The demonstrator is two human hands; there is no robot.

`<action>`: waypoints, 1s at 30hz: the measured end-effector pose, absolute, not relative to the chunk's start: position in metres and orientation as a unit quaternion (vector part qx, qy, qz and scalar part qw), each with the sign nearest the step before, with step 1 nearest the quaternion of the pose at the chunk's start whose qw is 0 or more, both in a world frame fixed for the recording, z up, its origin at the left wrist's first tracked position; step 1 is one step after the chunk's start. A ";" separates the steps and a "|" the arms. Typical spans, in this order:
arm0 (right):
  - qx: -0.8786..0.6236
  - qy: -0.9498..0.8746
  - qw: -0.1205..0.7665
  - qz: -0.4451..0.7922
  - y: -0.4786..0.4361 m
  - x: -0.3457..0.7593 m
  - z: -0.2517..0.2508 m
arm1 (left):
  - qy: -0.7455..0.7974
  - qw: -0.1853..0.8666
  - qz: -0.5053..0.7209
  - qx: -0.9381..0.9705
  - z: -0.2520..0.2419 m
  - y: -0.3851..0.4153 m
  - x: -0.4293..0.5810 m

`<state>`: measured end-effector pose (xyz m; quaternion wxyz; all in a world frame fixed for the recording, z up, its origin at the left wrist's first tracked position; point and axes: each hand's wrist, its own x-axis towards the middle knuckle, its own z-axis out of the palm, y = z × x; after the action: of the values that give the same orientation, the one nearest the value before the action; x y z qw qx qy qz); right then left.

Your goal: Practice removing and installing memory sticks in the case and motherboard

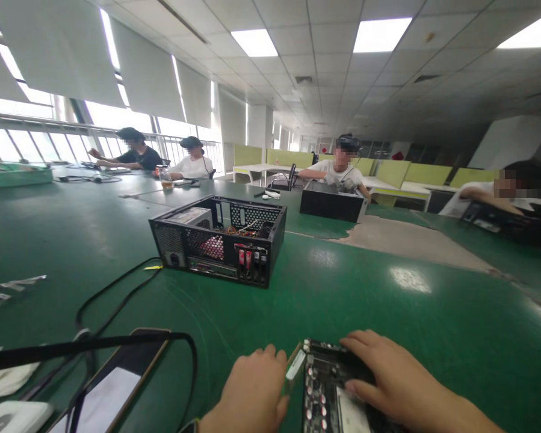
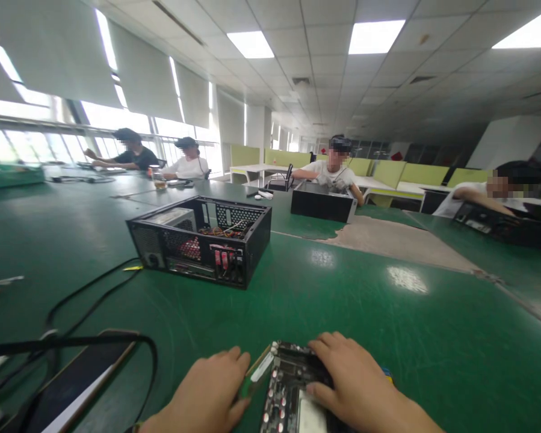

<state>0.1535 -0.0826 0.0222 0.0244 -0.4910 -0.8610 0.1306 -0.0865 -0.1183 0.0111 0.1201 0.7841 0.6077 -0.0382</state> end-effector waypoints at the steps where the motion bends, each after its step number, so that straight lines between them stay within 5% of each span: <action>1: -0.500 -0.855 0.030 0.137 -0.087 0.159 0.021 | 0.613 0.118 -0.051 0.779 0.013 -0.119 -0.088; 12: -0.490 -0.864 0.085 0.071 -0.080 0.177 -0.004 | 0.635 0.120 -0.086 0.758 0.022 -0.093 -0.110; 16: -0.501 -0.852 0.123 0.088 -0.078 0.175 -0.012 | 0.621 0.100 0.079 0.774 0.018 -0.078 -0.113; 22: -0.493 -0.848 0.157 0.114 -0.075 0.178 -0.012 | 0.524 0.215 0.295 0.769 0.014 -0.064 -0.064; 30: -0.471 -0.843 0.212 0.153 -0.072 0.190 -0.012 | 0.452 0.160 0.146 0.865 0.001 -0.049 -0.039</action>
<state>0.1900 -0.0716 -0.0120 0.2115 -0.4707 -0.8428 0.1532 -0.0393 -0.0486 0.0012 0.1600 0.8653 0.4522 0.1457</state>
